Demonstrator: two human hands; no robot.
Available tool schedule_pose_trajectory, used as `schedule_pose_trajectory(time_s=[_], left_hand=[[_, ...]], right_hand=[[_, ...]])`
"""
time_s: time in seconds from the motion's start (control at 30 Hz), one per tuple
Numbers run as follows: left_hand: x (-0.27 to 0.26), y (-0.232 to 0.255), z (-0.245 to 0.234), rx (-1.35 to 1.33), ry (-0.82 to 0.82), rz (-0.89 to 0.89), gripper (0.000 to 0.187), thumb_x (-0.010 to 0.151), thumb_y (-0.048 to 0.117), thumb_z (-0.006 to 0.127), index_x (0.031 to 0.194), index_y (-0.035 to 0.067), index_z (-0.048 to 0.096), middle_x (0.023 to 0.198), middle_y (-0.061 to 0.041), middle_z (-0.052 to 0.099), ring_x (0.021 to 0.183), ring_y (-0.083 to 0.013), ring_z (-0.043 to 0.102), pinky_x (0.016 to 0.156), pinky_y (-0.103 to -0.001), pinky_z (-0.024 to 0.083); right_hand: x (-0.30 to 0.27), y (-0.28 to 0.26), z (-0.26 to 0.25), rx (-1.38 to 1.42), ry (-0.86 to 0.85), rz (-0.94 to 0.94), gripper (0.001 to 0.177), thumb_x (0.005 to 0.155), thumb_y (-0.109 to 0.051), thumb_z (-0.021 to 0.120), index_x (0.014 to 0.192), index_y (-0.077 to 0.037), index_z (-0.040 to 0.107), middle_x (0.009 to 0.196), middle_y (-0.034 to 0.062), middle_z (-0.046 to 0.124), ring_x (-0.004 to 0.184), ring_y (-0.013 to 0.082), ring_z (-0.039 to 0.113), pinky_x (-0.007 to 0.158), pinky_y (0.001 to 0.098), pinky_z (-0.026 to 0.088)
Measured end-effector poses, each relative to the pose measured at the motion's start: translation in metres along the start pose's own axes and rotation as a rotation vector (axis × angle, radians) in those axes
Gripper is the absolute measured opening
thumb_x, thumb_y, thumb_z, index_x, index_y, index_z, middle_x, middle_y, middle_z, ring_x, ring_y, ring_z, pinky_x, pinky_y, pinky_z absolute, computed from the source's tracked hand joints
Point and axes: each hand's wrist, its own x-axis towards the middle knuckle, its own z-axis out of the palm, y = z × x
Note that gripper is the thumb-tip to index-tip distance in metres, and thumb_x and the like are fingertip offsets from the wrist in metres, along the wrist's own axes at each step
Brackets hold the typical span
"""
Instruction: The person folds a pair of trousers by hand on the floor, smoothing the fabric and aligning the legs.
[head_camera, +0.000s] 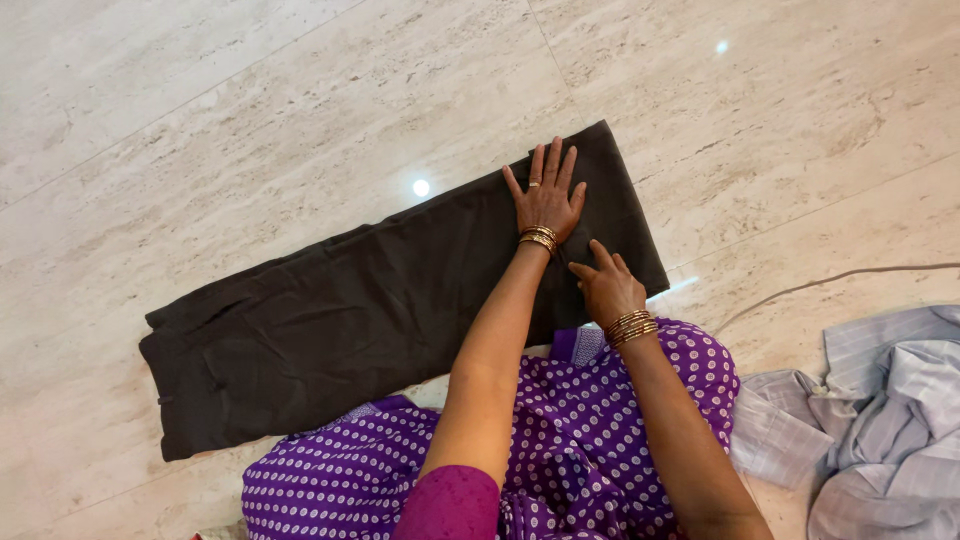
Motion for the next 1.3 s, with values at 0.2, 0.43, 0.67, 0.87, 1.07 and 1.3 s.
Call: schedule_pose_trajectory(time_s=[0.2,0.43,0.67,0.87,1.07,1.3], left_hand=[[0.003,-0.009,-0.015,-0.027,-0.084,0.043,0.064,0.103,0.059,0.039,0.161,0.036,0.026,0.171,0.010,0.008,0.159,-0.0174,0.009,0.120,-0.076,0.001],[-0.002,0.029,-0.018,-0.038,0.073,0.192,0.064,0.106,0.056,0.040,0.162,0.028,0.031,0.173,0.004,0.015,0.160,-0.0208,0.012,0.126,-0.065,0.006],[-0.008,0.022,0.003,-0.072,-0.049,0.219,0.067,0.103,0.057,0.041,0.162,0.027,0.031,0.171,0.001,0.019,0.157,-0.0218,0.021,0.127,-0.056,0.008],[-0.019,0.006,0.016,-0.096,0.024,0.120,0.068,0.104,0.059,0.039,0.162,0.025,0.030,0.171,0.006,0.020,0.157,-0.0139,0.021,0.127,-0.062,0.007],[-0.011,-0.030,0.005,0.025,0.036,0.137,0.072,0.104,0.063,0.037,0.163,0.024,0.027,0.172,0.006,0.017,0.157,-0.0135,0.019,0.125,-0.068,0.006],[-0.027,-0.043,-0.002,0.000,-0.040,0.050,0.071,0.100,0.063,0.035,0.161,0.028,0.024,0.169,0.010,0.015,0.155,-0.0127,0.019,0.121,-0.071,0.004]], right_hand=[[0.004,-0.003,-0.024,0.010,-0.144,0.207,0.059,0.083,-0.038,0.080,0.136,-0.034,0.054,0.131,0.0078,0.057,0.123,0.0301,0.059,0.091,0.0477,0.057],[0.014,0.005,-0.013,0.003,-0.152,0.176,0.059,0.083,-0.040,0.081,0.133,-0.031,0.052,0.127,0.0108,0.059,0.119,0.0317,0.061,0.089,0.0490,0.056],[0.012,0.017,-0.005,0.018,-0.117,0.148,0.052,0.085,-0.042,0.081,0.129,-0.028,0.057,0.121,0.0109,0.064,0.110,0.0323,0.067,0.085,0.0475,0.057],[0.016,0.035,-0.007,-0.034,0.425,0.278,0.065,0.076,-0.037,0.087,0.135,-0.025,0.060,0.133,0.0082,0.063,0.122,0.0310,0.060,0.094,0.0514,0.052],[0.016,0.035,0.003,0.003,0.319,0.246,0.091,0.070,-0.044,0.090,0.149,-0.022,0.050,0.152,0.0133,0.047,0.136,0.0350,0.047,0.102,0.0565,0.041],[0.025,0.020,0.007,-0.122,0.238,0.263,0.100,0.064,-0.052,0.091,0.147,-0.028,0.041,0.159,0.0122,0.040,0.142,0.0381,0.040,0.107,0.0647,0.033]])
